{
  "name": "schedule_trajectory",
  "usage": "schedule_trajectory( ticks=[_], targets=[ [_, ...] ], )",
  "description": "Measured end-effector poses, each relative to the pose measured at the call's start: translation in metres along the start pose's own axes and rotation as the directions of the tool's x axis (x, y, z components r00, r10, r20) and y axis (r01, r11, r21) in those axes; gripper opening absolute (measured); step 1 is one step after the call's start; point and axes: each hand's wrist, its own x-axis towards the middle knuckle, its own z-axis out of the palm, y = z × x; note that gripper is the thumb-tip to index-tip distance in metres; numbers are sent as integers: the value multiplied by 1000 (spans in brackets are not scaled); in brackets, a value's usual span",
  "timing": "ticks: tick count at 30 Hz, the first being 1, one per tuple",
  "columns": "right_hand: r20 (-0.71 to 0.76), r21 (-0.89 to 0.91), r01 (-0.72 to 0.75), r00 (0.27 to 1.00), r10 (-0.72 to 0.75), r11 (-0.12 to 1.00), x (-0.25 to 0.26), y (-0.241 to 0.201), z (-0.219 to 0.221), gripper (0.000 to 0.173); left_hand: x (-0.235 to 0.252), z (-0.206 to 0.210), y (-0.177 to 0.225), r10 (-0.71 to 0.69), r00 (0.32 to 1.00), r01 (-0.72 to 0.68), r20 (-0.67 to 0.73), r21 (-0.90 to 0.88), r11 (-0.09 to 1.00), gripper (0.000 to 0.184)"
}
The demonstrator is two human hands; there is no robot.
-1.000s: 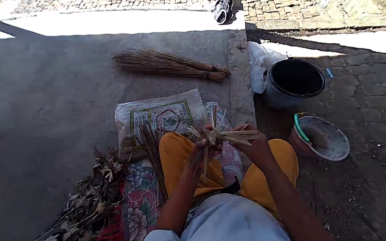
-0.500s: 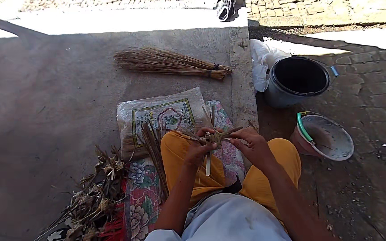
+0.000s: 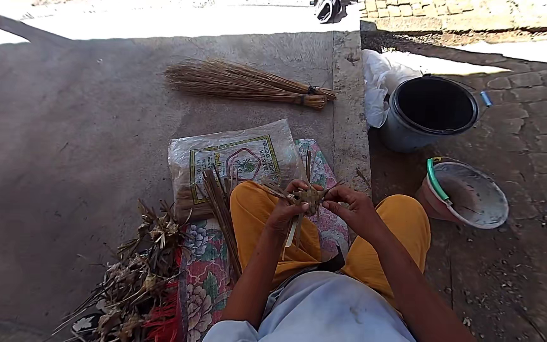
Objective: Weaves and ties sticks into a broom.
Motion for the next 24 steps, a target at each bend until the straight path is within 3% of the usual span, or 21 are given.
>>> schedule_trajectory(
  ticks=[3, 6, 12, 18, 21, 22, 24],
  targets=[
    [-66, -18, -6, 998, 5, 1000, 1, 2, -2, 28, 1, -1, -1, 12, 1000, -11, 27, -14, 1000, 38],
    [-27, -56, 19, 999, -20, 998, 1, 4, -7, 28, 1, -4, -1, 3, 999, -1, 54, -38, 999, 38],
    [153, 179, -36, 988, 8, 983, -3, 2, -9, 15, 0, -7, -3, -12, 998, 15, 55, -68, 998, 35],
    [353, 327, -80, 934, -44, 942, -14, 15, -28, 5, 3, -7, -10, 15, 997, 19, 80, -412, 911, 19],
    [440, 351, -94, 895, -75, 932, -20, 20, -48, 8, 2, -5, -7, -42, 997, 65, 65, -408, 911, 22],
    [410, 358, -103, 911, -57, 928, -21, 19, -55, 9, 2, -4, -5, -66, 994, 95, 86, -397, 913, 25],
    [217, 372, -116, 976, 35, 921, -22, 17, -64, 15, 3, -2, 0, -118, 984, 161, 133, -384, 909, 34]
  ],
)
